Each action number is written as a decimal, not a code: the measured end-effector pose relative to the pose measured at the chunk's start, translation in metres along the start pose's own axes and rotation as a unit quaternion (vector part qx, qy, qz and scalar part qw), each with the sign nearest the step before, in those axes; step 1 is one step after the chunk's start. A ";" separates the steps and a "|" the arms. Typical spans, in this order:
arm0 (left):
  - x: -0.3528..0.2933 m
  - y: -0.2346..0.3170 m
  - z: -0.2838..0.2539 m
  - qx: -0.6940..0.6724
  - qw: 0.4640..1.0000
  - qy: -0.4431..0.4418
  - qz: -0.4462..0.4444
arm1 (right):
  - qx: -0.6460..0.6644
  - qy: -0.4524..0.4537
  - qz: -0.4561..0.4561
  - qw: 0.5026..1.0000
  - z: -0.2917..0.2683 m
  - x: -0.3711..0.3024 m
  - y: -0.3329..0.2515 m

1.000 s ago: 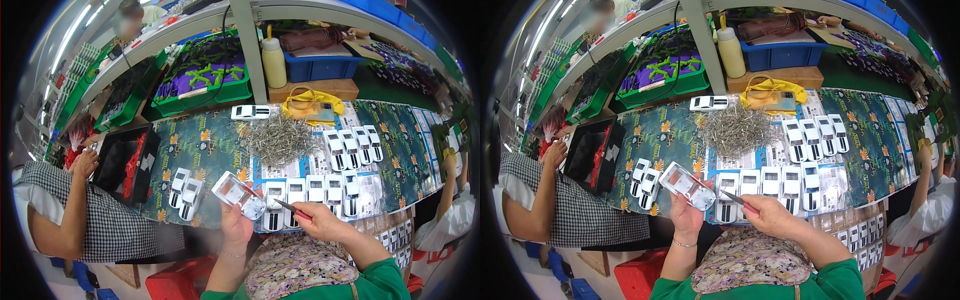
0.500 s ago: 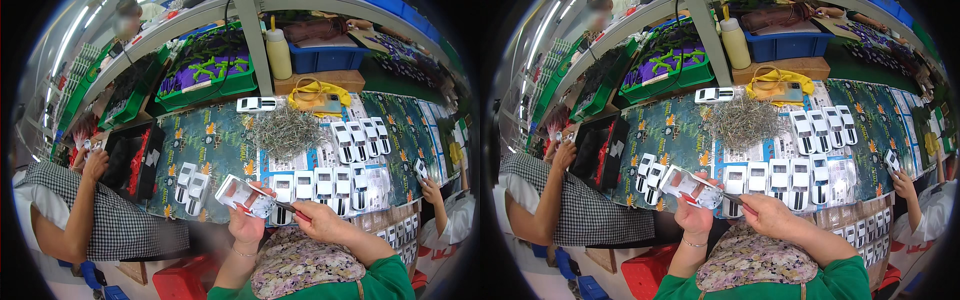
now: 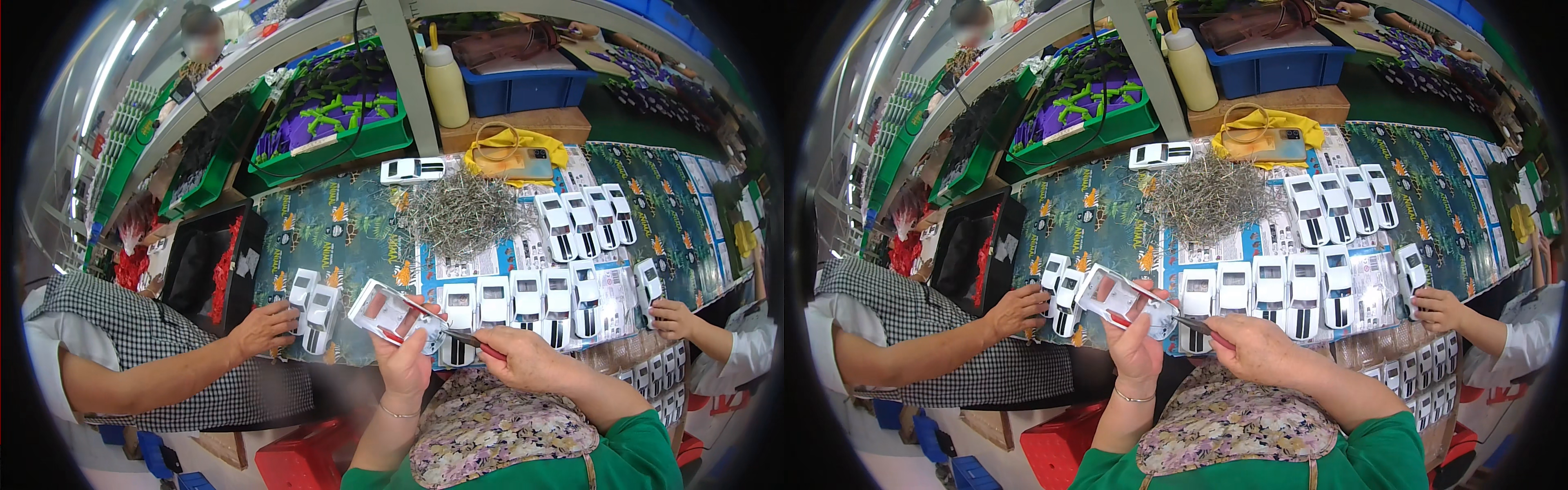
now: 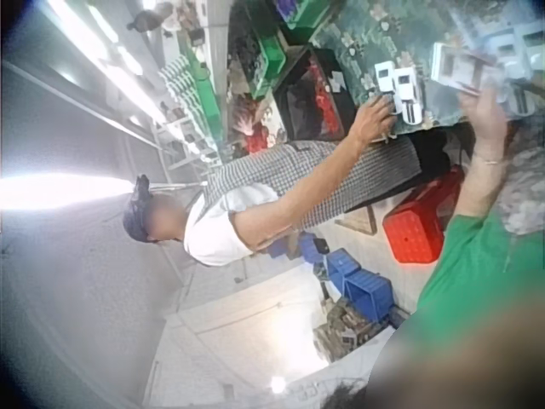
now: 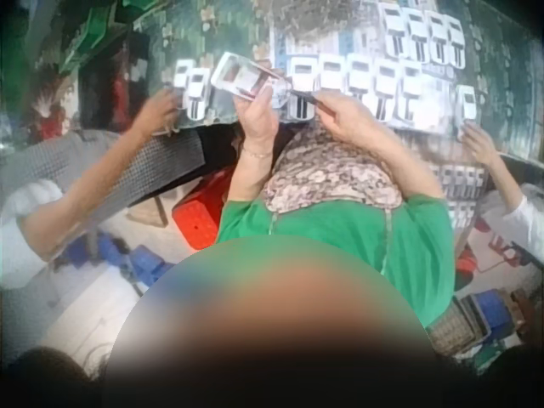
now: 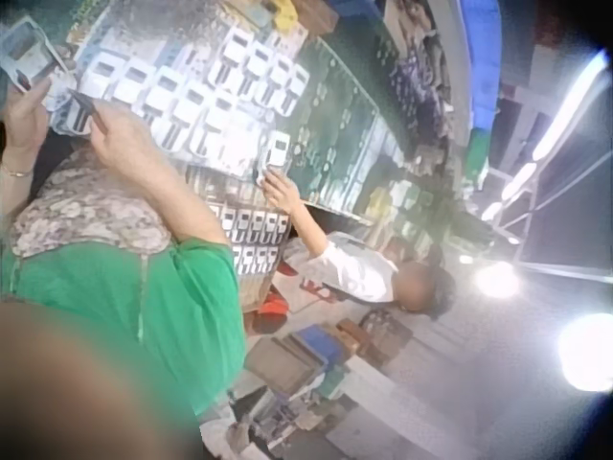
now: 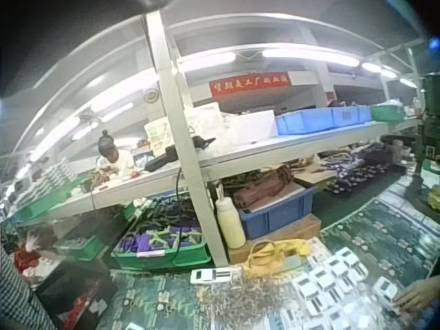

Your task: The person trims the interiors of toy car bodies using pliers and arranges the toy cars on the table.

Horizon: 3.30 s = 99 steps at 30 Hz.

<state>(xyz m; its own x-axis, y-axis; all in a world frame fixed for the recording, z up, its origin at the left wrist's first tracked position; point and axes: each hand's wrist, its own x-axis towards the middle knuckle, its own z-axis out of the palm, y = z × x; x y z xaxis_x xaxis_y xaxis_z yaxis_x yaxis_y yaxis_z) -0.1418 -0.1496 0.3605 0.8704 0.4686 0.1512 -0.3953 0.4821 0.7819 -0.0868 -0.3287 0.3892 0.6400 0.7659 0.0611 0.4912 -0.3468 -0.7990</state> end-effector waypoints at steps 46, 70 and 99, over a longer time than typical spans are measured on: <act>0.052 0.052 -0.105 0.878 0.423 0.097 0.202 | -0.303 0.020 -0.036 0.952 -0.044 0.041 0.023; 0.118 -0.026 -0.025 0.739 0.631 -0.197 0.129 | -0.147 0.066 0.046 0.986 -0.056 0.010 0.029; 0.051 -0.020 0.023 0.719 0.654 -0.201 0.121 | -0.087 0.158 0.051 0.982 -0.061 0.002 0.043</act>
<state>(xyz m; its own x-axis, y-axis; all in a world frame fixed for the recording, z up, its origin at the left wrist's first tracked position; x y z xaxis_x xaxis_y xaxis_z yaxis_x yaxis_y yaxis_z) -0.0830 -0.1528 0.3661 0.9547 0.0300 0.2961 -0.1027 -0.9006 0.4224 -0.0282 -0.3752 0.3916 0.8295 0.5252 0.1901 0.4905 -0.5222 -0.6976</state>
